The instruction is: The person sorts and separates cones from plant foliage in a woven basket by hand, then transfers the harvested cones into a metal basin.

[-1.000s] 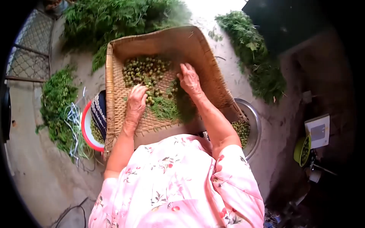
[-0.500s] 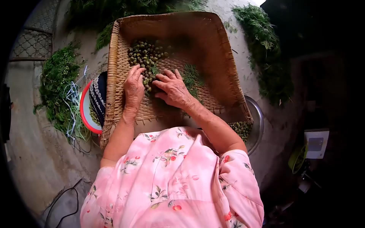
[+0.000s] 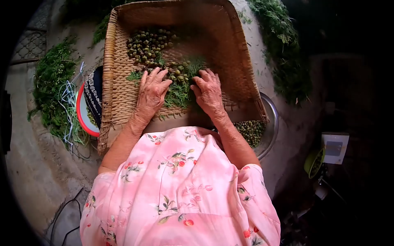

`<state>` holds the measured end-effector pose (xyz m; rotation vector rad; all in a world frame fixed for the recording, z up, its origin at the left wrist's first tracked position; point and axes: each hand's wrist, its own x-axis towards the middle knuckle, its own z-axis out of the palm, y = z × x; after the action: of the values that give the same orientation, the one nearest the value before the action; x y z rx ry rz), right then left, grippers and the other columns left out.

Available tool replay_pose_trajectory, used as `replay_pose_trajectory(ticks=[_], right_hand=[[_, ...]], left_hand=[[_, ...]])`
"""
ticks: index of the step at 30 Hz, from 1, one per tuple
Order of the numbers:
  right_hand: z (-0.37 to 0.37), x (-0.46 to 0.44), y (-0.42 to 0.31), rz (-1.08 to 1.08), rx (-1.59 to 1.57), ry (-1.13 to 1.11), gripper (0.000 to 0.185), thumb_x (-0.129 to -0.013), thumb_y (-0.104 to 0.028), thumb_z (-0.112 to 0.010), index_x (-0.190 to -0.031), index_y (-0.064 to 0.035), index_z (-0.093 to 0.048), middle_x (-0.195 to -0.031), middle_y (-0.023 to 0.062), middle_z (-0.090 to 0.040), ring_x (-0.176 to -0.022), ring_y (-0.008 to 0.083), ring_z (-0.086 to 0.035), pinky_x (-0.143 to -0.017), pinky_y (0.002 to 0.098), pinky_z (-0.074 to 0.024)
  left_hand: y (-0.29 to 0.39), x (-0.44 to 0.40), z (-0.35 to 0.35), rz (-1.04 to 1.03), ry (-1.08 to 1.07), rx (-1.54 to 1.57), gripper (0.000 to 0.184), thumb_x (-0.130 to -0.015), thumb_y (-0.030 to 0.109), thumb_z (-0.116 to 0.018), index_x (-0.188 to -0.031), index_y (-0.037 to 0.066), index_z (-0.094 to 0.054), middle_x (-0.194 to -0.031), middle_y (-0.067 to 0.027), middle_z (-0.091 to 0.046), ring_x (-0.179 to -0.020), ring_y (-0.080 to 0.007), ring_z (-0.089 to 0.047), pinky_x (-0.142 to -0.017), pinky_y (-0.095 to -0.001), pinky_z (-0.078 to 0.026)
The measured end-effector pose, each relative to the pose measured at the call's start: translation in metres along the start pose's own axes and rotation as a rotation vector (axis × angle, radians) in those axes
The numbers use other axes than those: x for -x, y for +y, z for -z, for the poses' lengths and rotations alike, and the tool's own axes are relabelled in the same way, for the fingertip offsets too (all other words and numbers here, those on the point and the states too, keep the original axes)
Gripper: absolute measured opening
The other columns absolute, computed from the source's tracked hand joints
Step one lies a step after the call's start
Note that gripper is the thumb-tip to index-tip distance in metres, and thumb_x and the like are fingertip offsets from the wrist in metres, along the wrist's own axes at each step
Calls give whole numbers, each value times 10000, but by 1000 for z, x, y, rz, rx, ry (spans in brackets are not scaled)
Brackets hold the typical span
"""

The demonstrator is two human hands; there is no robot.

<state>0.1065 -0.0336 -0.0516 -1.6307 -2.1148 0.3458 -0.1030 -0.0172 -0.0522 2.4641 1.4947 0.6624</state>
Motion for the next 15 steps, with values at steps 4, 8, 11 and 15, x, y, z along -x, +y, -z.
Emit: replay_pose_trajectory(ticks=[4, 8, 11, 15], right_hand=[[-3, -10, -7, -81, -247, 100, 355, -754, -146, -689, -1086, -58, -599, -1214, 182, -518, -1165, 361, -445, -971, 450, -354], [6, -21, -1, -20, 33, -139, 751, -692, -322, -753, -1318, -84, -414, -1299, 201, -446, -1228, 372, -390, -1008, 430, -332], [13, -8, -20, 139, 52, -347, 832, -631, -330, -777, -1338, -104, -400, -1329, 204, -417, -1270, 375, -337, -1032, 469, -287], [0, 4, -7, 164, -157, -175, 352, -677, -58, -704, -1017, -83, -613, -1089, 132, -542, -1023, 327, -508, -843, 384, -440]], left_hand=[[3, -1, 11, 56, 112, 159, 191, -796, 29, -612, -981, 54, -653, -1115, -107, -605, -1092, -271, -540, -1001, -418, -365], [-12, 1, 15, 476, 302, 686, 155, -826, 22, -590, -968, 6, -650, -991, -100, -641, -894, -206, -613, -778, -272, -496], [-20, 0, 17, 593, 299, 772, 150, -838, 28, -583, -971, -2, -646, -964, -87, -644, -856, -179, -612, -751, -261, -497], [-21, 2, 16, 581, 292, 765, 170, -855, 35, -579, -1008, 4, -645, -939, -61, -650, -832, -133, -602, -737, -240, -494]])
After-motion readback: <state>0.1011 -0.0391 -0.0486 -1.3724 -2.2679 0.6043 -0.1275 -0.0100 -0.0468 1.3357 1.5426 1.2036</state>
